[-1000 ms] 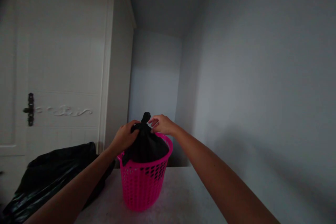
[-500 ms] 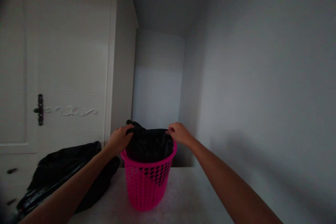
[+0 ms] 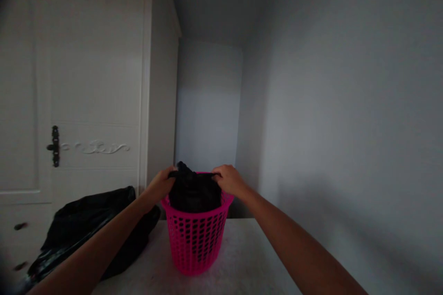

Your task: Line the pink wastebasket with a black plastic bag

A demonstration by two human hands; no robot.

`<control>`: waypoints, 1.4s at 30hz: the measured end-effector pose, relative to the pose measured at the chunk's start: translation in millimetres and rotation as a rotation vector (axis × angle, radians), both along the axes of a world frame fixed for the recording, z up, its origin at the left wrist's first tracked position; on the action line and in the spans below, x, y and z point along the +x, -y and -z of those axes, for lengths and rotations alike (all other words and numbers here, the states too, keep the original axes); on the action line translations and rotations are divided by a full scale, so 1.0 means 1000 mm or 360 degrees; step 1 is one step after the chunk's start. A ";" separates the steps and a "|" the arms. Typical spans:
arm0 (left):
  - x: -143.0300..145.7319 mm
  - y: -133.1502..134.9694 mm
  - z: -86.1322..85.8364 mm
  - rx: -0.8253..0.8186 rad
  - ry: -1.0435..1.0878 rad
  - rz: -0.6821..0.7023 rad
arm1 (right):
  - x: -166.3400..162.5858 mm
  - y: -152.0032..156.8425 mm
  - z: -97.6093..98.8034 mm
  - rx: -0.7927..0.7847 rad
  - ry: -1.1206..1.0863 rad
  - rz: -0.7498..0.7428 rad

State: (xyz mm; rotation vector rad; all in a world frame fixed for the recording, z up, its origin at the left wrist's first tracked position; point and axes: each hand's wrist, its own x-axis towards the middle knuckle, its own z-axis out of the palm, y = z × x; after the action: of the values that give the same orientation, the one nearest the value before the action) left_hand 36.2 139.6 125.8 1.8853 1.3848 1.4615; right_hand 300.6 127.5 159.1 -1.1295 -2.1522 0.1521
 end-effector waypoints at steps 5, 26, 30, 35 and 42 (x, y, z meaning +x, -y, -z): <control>-0.019 0.005 -0.007 0.0016 0.0020 -0.0059 | 0.023 -0.014 0.005 -0.0050 -0.0337 0.0232; -0.008 0.004 -0.011 -0.0095 0.0384 -0.0040 | 0.003 -0.010 0.002 -0.0209 -0.0479 0.0043; -0.028 0.014 0.003 -0.0204 0.0697 -0.0098 | 0.032 -0.010 0.014 -0.0195 -0.0791 0.0126; -0.024 0.027 0.000 -0.0165 0.1040 0.0004 | 0.039 -0.001 0.022 -0.0297 -0.1238 -0.0019; -0.028 0.046 -0.015 -0.0196 0.1186 0.0507 | 0.043 0.024 0.018 -0.0626 -0.1583 -0.0341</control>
State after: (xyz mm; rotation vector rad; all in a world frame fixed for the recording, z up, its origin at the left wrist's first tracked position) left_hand 8.2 93.2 140.9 1.2037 0.7591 1.6175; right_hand 343.4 103.9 141.2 -0.7523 -1.3410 1.0340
